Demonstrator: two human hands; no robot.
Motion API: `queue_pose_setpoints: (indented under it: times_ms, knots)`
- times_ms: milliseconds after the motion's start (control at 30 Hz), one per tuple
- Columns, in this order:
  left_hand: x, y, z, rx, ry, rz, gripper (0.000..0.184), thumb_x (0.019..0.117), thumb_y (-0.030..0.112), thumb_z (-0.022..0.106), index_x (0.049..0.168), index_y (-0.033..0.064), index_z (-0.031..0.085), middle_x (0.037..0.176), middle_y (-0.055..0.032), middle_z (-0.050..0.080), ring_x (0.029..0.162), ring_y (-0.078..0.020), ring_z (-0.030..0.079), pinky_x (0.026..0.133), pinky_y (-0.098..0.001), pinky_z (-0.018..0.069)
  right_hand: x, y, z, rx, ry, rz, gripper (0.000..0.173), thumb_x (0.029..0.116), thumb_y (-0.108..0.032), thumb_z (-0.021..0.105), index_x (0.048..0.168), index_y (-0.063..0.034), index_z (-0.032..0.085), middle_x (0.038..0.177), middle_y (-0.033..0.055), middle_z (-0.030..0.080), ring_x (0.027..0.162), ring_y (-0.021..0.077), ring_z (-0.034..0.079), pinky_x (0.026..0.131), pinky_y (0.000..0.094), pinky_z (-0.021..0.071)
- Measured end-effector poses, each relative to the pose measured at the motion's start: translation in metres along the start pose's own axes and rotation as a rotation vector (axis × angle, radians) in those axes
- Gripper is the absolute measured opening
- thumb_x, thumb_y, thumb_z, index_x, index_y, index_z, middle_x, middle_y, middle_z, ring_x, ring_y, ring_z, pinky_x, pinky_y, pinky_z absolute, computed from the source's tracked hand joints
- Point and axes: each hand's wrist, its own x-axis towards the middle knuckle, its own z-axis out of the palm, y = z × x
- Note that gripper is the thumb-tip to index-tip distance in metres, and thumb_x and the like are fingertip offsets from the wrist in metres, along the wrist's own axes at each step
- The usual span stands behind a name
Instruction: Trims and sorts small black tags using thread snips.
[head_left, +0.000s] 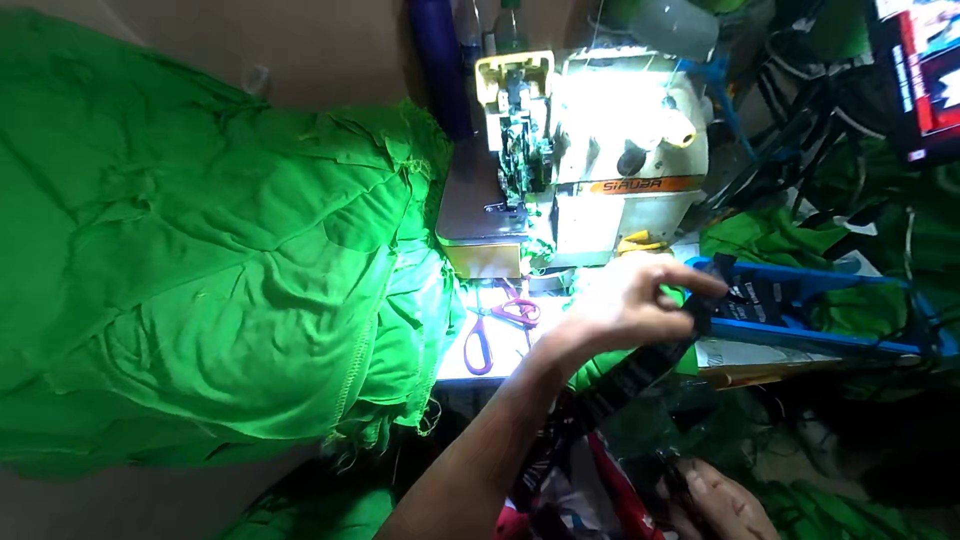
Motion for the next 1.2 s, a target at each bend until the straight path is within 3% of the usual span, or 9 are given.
queue_pose_setpoints:
  times_ms: [167, 233, 367, 500, 600, 700, 833, 1067, 1200]
  knots:
    - [0.066, -0.011, 0.016, 0.196, -0.202, -0.201, 0.038, 0.0867, -0.01, 0.066, 0.124, -0.0055, 0.067, 0.122, -0.022, 0.067, 0.091, -0.0222, 0.068, 0.083, -0.0374, 0.0552, -0.004, -0.004, 0.0, -0.07, 0.059, -0.034, 0.03, 0.1073, -0.01, 0.028, 0.104, -0.0106, 0.058, 0.066, -0.0178, 0.055, 0.052, -0.0093, 0.045, 0.051, 0.0099, 0.0384]
    - [0.057, -0.013, 0.018, 0.256, -0.176, -0.142, 0.039, 0.0851, -0.009, 0.067, 0.124, -0.0047, 0.068, 0.119, -0.0213, 0.067, 0.088, -0.0213, 0.067, 0.079, -0.0357, 0.055, -0.003, -0.005, -0.005, -0.051, 0.065, -0.035, 0.031, 0.1095, -0.02, 0.027, 0.111, -0.0089, 0.056, 0.069, -0.0166, 0.056, 0.053, -0.0084, 0.044, 0.05, 0.0103, 0.0391]
    - [-0.003, -0.016, 0.013, 0.27, -0.003, -0.01, 0.036, 0.084, -0.003, 0.066, 0.119, 0.0002, 0.071, 0.11, -0.0137, 0.066, 0.081, -0.0132, 0.06, 0.067, -0.028, 0.0506, 0.006, -0.007, -0.017, 0.218, 0.043, -0.029, 0.035, 0.1059, -0.042, 0.049, 0.119, -0.0107, 0.06, 0.075, -0.0108, 0.062, 0.054, -0.005, 0.05, 0.05, 0.0111, 0.0433]
    - [-0.074, -0.016, 0.011, -0.135, 0.059, -0.222, 0.035, 0.0869, 0.001, 0.064, 0.122, 0.0009, 0.067, 0.11, -0.0034, 0.067, 0.072, -0.0002, 0.063, 0.066, -0.0178, 0.0558, 0.02, -0.011, -0.011, 0.421, -0.015, -0.008, 0.032, 0.1068, -0.035, 0.048, 0.118, -0.0095, 0.064, 0.076, -0.0055, 0.065, 0.055, -0.0029, 0.055, 0.051, 0.0113, 0.0468]
    - [-0.111, -0.01, 0.025, -0.312, 0.16, -0.228, 0.039, 0.0855, -0.005, 0.065, 0.125, -0.0045, 0.063, 0.107, -0.0012, 0.068, 0.071, 0.0041, 0.061, 0.065, -0.0133, 0.0538, 0.025, -0.008, 0.002, 0.322, -0.033, -0.029, 0.031, 0.1052, -0.034, 0.052, 0.118, -0.0091, 0.064, 0.071, -0.0093, 0.061, 0.052, -0.0054, 0.05, 0.048, 0.0099, 0.0426]
    - [-0.127, -0.006, 0.037, -0.29, 0.227, -0.13, 0.042, 0.0834, -0.009, 0.064, 0.125, -0.0107, 0.06, 0.114, -0.007, 0.066, 0.075, 0.0036, 0.061, 0.068, -0.0135, 0.0543, 0.024, -0.008, 0.02, 0.085, -0.033, -0.067, 0.018, 0.1003, -0.021, 0.057, 0.114, -0.0115, 0.064, 0.067, -0.0171, 0.053, 0.051, -0.0088, 0.042, 0.047, 0.0094, 0.0362]
    - [-0.135, -0.007, 0.039, -0.237, 0.249, -0.085, 0.038, 0.0834, -0.008, 0.065, 0.121, -0.0111, 0.062, 0.116, -0.0106, 0.066, 0.078, 0.0013, 0.063, 0.071, -0.0151, 0.0561, 0.024, -0.01, 0.039, -0.07, 0.033, -0.154, 0.012, 0.0932, -0.006, 0.061, 0.095, -0.017, 0.065, 0.067, -0.0181, 0.055, 0.053, -0.0095, 0.046, 0.048, 0.0091, 0.0394]
    - [-0.145, -0.011, 0.037, -0.351, 0.287, -0.108, 0.036, 0.0843, -0.007, 0.064, 0.119, -0.0121, 0.059, 0.115, -0.0077, 0.066, 0.079, 0.0028, 0.063, 0.072, -0.0146, 0.0548, 0.031, -0.007, 0.048, -0.097, 0.025, -0.233, 0.013, 0.0957, -0.008, 0.059, 0.092, -0.0199, 0.063, 0.064, -0.019, 0.05, 0.05, -0.0105, 0.042, 0.046, 0.0086, 0.0365]
    - [-0.155, -0.017, 0.037, -0.385, 0.27, -0.111, 0.04, 0.084, -0.007, 0.065, 0.122, -0.0109, 0.054, 0.098, -0.0001, 0.066, 0.082, 0.0011, 0.064, 0.074, -0.0153, 0.0549, 0.038, -0.01, 0.05, -0.059, 0.064, -0.253, 0.015, 0.0956, -0.008, 0.058, 0.09, -0.0215, 0.063, 0.061, -0.0187, 0.049, 0.047, -0.01, 0.04, 0.044, 0.0086, 0.0352]
